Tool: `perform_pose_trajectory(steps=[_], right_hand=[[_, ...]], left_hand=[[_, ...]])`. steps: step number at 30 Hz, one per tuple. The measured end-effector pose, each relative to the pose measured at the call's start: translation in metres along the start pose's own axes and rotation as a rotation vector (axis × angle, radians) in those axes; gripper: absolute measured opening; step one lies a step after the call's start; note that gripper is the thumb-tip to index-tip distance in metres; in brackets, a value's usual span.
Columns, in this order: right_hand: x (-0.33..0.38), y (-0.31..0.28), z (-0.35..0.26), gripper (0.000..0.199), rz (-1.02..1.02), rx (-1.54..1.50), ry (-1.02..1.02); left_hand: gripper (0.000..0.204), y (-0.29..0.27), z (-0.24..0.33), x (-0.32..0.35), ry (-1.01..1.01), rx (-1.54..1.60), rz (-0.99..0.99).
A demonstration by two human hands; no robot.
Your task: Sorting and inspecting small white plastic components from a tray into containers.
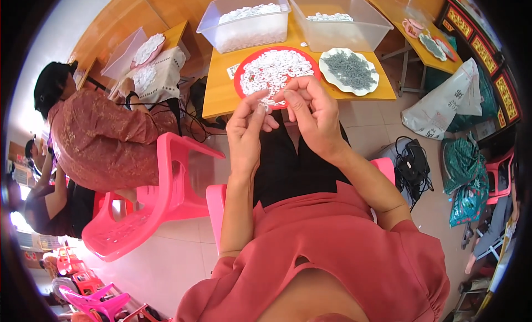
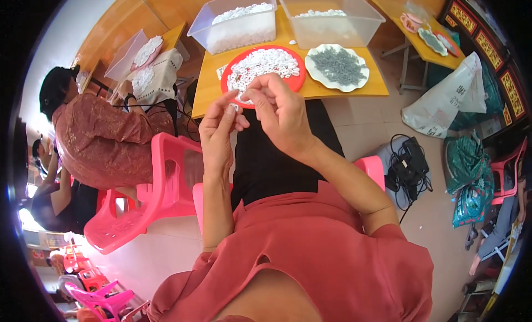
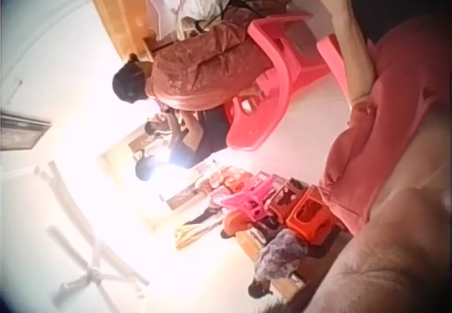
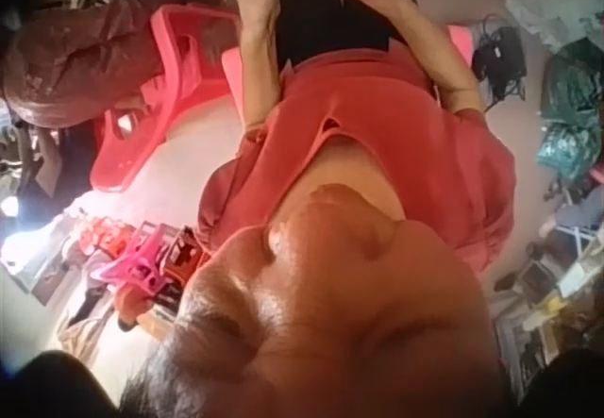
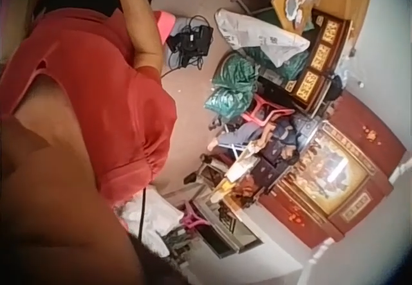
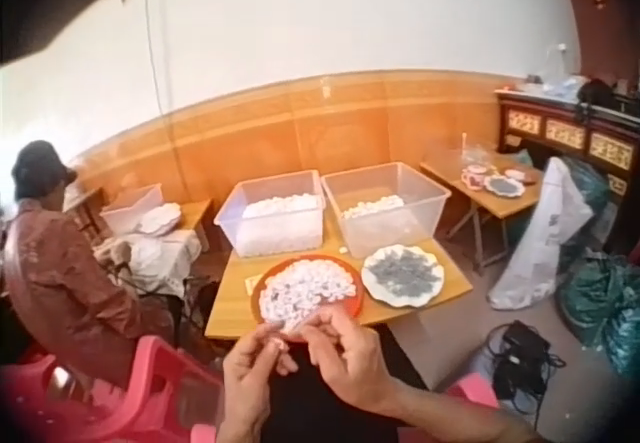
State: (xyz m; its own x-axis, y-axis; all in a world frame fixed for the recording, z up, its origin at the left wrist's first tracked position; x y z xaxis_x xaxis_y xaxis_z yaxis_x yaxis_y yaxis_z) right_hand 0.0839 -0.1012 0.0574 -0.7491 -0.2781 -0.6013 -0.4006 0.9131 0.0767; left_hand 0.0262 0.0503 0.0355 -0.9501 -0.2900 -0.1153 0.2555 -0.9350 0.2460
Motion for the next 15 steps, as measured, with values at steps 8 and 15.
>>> perform_pose_trajectory(steps=[8, 15], right_hand=[[0.019, 0.016, -0.009, 0.007, -0.013, -0.034, 0.067], [0.011, -0.01, 0.0, 0.007, -0.033, 0.072, 0.026]], left_hand=[[0.032, -0.002, 0.003, 0.007, 0.117, 0.077, 0.046], [0.024, 0.002, -0.001, 0.007, 0.094, -0.039, 0.052]])
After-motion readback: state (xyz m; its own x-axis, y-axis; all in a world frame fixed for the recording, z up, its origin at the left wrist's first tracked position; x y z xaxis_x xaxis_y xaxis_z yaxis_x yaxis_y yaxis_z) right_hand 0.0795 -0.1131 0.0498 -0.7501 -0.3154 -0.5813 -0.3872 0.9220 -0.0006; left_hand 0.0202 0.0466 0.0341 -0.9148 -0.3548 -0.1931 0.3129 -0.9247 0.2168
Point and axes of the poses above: each hand's wrist, its own x-axis away from the middle knuckle, its own y-axis out of the palm, z = x × y, the point moved 3 cm from there along -x, towards the middle knuckle, and after that the axes turned 6 degrees about -y, right-handed, at the moved point
